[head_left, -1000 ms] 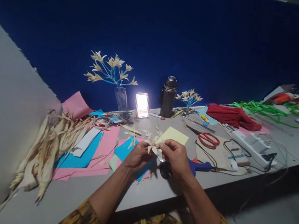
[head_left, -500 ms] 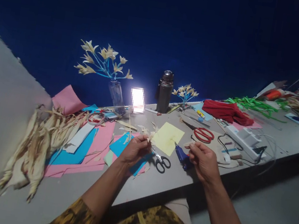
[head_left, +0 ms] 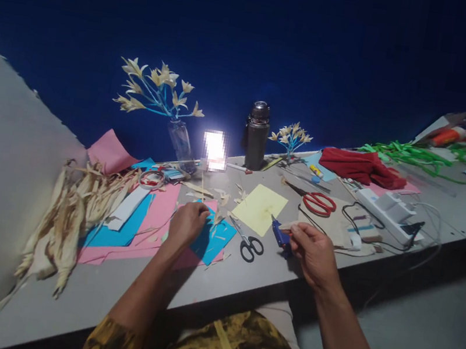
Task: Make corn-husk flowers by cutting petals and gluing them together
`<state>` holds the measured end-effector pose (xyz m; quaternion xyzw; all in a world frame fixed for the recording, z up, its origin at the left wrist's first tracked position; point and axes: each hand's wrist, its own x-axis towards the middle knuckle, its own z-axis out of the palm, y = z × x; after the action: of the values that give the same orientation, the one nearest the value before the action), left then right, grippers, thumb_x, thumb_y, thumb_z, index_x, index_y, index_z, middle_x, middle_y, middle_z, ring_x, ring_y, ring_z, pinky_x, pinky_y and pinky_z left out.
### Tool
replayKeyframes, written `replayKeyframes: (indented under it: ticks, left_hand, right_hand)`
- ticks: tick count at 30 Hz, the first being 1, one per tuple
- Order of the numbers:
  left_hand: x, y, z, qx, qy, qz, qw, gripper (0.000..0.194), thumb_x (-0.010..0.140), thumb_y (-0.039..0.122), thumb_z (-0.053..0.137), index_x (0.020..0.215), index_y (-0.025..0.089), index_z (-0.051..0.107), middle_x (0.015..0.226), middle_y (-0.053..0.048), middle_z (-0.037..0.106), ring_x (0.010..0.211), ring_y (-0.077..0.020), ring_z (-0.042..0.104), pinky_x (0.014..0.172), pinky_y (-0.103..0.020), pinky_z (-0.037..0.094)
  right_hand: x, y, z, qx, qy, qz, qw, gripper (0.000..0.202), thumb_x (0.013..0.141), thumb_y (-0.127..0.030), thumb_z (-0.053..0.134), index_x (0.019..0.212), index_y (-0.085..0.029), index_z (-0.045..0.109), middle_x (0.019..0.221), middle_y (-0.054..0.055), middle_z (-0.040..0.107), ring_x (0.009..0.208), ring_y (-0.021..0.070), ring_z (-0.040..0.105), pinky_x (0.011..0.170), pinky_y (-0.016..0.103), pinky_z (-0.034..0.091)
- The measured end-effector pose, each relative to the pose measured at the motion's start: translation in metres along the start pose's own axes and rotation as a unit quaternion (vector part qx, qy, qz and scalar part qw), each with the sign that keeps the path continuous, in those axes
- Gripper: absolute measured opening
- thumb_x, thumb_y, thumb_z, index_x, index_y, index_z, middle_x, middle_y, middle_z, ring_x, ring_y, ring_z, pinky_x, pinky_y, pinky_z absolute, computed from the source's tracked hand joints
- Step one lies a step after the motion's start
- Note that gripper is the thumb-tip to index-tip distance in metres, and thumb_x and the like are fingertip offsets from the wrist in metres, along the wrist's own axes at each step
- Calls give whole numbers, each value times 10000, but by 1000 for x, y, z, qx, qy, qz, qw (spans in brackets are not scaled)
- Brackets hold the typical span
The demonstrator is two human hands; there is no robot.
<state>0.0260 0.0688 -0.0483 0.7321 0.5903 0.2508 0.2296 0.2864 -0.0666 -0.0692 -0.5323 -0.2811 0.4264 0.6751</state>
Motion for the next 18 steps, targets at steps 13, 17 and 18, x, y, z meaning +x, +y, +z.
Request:
replayKeyframes:
  ticks: [13, 17, 18]
  left_hand:
    - [-55, 79, 22, -222, -157, 197, 942, 47, 809, 232, 662, 841, 198, 670, 753, -2, 672, 669, -135, 596, 622, -240, 448]
    - [-47, 72, 36, -270, -179, 157, 933, 93, 768, 210, 683, 856, 188, 704, 720, -7, 676, 667, -144, 605, 650, -256, 462]
    - [-44, 69, 38, -290, -178, 138, 930, 80, 748, 213, 695, 819, 182, 713, 719, -17, 682, 669, -151, 609, 653, -264, 467]
  right_hand:
    - [-29, -10, 37, -246, -123, -202, 940, 226, 900, -316, 613, 760, -175, 721, 752, 34, 706, 686, 161, 631, 596, 242, 455]
    - [-20, -4, 21, -311, -117, -207, 920, 157, 898, -275, 611, 820, -189, 716, 776, 35, 723, 682, 174, 645, 607, 255, 478]
    - [-16, -3, 13, -350, -108, -218, 905, 133, 897, -254, 605, 848, -191, 712, 804, 42, 726, 712, 185, 650, 640, 269, 491]
